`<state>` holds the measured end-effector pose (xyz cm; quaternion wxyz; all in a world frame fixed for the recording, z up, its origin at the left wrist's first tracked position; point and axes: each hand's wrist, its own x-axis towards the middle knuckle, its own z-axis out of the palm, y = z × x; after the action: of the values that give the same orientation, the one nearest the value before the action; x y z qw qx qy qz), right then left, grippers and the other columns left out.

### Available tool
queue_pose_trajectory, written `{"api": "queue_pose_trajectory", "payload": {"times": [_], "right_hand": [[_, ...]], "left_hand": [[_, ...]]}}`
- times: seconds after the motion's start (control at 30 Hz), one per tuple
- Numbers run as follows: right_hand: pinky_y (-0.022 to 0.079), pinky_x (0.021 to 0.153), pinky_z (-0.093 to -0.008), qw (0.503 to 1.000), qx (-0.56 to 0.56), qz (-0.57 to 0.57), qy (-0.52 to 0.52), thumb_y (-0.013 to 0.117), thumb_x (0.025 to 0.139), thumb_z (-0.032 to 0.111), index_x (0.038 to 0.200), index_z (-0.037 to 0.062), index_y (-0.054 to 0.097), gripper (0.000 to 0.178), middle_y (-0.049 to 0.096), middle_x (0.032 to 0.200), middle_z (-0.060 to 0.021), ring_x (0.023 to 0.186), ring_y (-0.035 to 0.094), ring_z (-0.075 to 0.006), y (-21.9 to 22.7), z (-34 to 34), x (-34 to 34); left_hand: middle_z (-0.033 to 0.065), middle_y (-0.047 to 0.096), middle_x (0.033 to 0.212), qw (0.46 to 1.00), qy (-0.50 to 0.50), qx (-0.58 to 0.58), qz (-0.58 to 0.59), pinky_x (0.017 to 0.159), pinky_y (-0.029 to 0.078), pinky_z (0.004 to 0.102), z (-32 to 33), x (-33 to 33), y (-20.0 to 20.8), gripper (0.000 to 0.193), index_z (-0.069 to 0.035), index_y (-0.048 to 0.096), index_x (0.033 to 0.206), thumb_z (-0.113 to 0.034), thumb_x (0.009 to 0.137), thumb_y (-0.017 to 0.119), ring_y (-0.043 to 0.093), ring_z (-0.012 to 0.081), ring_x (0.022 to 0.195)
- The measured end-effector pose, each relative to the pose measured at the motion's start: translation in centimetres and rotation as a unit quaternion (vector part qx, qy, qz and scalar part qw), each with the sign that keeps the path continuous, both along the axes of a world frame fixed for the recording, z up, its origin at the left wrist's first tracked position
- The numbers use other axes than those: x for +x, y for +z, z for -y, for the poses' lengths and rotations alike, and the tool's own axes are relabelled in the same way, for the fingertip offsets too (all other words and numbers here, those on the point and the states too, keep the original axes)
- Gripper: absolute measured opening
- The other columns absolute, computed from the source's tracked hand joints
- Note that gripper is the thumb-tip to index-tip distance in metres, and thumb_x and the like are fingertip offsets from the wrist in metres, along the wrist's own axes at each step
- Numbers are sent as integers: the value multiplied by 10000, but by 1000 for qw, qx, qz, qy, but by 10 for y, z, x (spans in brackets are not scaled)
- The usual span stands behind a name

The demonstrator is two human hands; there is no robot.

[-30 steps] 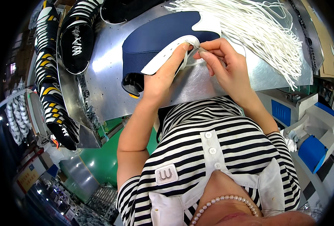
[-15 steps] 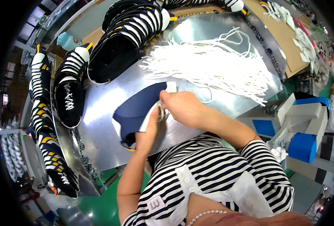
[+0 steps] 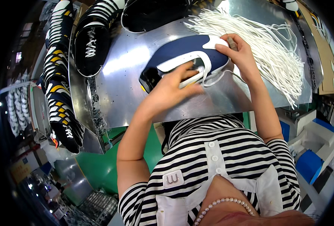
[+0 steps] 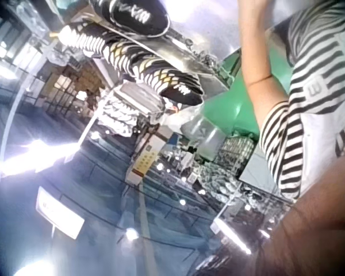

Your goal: The person laces several shoe components at a workbench, threading white laces through the eyelets of blue and yellow shoe uppers using a small metal hook tool.

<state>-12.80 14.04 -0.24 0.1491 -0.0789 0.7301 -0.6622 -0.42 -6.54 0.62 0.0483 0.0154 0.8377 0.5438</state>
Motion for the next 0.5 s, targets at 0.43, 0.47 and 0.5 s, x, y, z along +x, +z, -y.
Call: {"api": "queue_pose_trajectory", "payload": {"times": [0.43, 0.47, 0.5], "right_hand": [[400, 547, -235, 989, -49, 73, 117, 721, 876, 250, 930, 22, 693, 236, 575, 676, 39, 607, 488, -49, -12, 21, 45], [385, 537, -245, 985, -47, 62, 156, 712, 883, 247, 939, 27, 695, 228, 558, 670, 51, 600, 465, -49, -12, 16, 50], [368, 532, -264, 983, -20, 38, 179, 696, 896, 241, 916, 30, 680, 212, 515, 638, 21, 596, 438, -59, -16, 6, 57]], "left_hand": [[135, 662, 774, 921, 102, -274, -256, 597, 508, 388, -18, 0, 9, 148, -31, 663, 1003, -79, 863, 650, 646, 312, 655], [152, 684, 835, 936, 109, -248, -225, 619, 517, 376, -15, 0, 14, 149, -32, 675, 1010, -83, 872, 650, 665, 314, 698], [153, 687, 827, 939, 129, -237, -214, 617, 514, 353, -10, -1, 19, 152, -28, 679, 1018, -87, 880, 652, 670, 288, 683]]}}
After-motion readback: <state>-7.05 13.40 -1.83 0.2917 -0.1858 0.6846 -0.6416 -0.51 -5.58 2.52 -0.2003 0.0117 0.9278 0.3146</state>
